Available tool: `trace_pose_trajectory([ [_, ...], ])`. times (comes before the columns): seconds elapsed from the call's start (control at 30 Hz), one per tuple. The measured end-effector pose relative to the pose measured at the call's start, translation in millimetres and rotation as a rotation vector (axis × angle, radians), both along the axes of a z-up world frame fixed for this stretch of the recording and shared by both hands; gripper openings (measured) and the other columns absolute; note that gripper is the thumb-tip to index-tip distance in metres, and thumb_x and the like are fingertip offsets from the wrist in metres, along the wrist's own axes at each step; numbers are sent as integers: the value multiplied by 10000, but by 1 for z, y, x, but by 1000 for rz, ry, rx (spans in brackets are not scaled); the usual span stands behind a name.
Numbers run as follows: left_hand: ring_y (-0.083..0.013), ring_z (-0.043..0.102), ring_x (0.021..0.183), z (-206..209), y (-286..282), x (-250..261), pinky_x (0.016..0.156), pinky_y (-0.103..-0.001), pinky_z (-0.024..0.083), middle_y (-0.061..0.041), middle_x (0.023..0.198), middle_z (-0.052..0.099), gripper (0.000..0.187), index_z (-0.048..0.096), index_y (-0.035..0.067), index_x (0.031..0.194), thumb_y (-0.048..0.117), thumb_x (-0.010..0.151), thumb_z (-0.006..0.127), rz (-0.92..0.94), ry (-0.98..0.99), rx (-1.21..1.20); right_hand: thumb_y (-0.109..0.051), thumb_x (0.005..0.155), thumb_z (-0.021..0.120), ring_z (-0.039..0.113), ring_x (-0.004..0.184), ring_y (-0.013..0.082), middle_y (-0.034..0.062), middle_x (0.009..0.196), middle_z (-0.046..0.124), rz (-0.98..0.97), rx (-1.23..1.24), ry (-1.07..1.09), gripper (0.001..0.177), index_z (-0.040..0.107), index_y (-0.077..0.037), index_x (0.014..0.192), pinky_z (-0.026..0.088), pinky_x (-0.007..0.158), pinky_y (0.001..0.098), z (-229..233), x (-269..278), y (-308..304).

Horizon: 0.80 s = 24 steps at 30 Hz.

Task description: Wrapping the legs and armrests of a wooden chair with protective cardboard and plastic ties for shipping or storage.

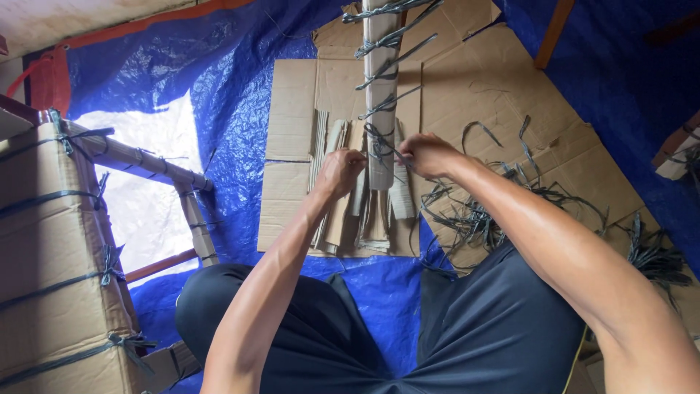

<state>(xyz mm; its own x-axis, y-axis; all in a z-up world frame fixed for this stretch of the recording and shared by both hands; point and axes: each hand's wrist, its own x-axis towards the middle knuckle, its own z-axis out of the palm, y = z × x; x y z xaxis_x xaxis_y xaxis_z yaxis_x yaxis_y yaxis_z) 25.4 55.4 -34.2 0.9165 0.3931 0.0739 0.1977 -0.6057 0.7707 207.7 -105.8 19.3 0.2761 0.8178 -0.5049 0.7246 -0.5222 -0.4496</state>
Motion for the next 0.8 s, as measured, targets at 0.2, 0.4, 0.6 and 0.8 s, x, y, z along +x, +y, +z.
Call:
trace_pose_trajectory([
  [0.2, -302, 715, 732, 20, -3, -27, 652, -432, 556, -147, 875, 739, 160, 760, 38, 857, 186, 899, 717, 47, -6, 144, -103, 1021, 507, 570, 676, 233, 111, 775, 609, -38, -259, -100, 211, 651, -31, 886, 536, 605, 407, 16, -25, -35],
  [0.4, -306, 714, 763, 69, -22, -51, 640, -439, 546, -108, 875, 738, 133, 752, 81, 823, 173, 884, 677, 107, -20, 182, -33, 996, 430, 570, 437, 209, 137, 591, 604, -4, 29, -195, 309, 640, 46, 784, 501, 413, 352, 36, -56, -56],
  [0.6, -315, 700, 794, 75, -27, -63, 663, -454, 534, -113, 898, 716, 153, 725, 62, 871, 205, 919, 697, 211, -36, 192, 66, 954, 390, 575, 405, 207, 157, 537, 590, -94, 237, -297, 324, 665, 86, 785, 486, 363, 338, 36, -55, -64],
  [0.8, -306, 699, 775, 84, -32, -66, 666, -455, 534, -116, 907, 708, 179, 718, 43, 894, 218, 930, 705, 261, -45, 158, 36, 972, 403, 629, 431, 205, 201, 614, 660, -122, 244, -198, 318, 717, 83, 970, 524, 415, 335, 41, -62, -62],
])
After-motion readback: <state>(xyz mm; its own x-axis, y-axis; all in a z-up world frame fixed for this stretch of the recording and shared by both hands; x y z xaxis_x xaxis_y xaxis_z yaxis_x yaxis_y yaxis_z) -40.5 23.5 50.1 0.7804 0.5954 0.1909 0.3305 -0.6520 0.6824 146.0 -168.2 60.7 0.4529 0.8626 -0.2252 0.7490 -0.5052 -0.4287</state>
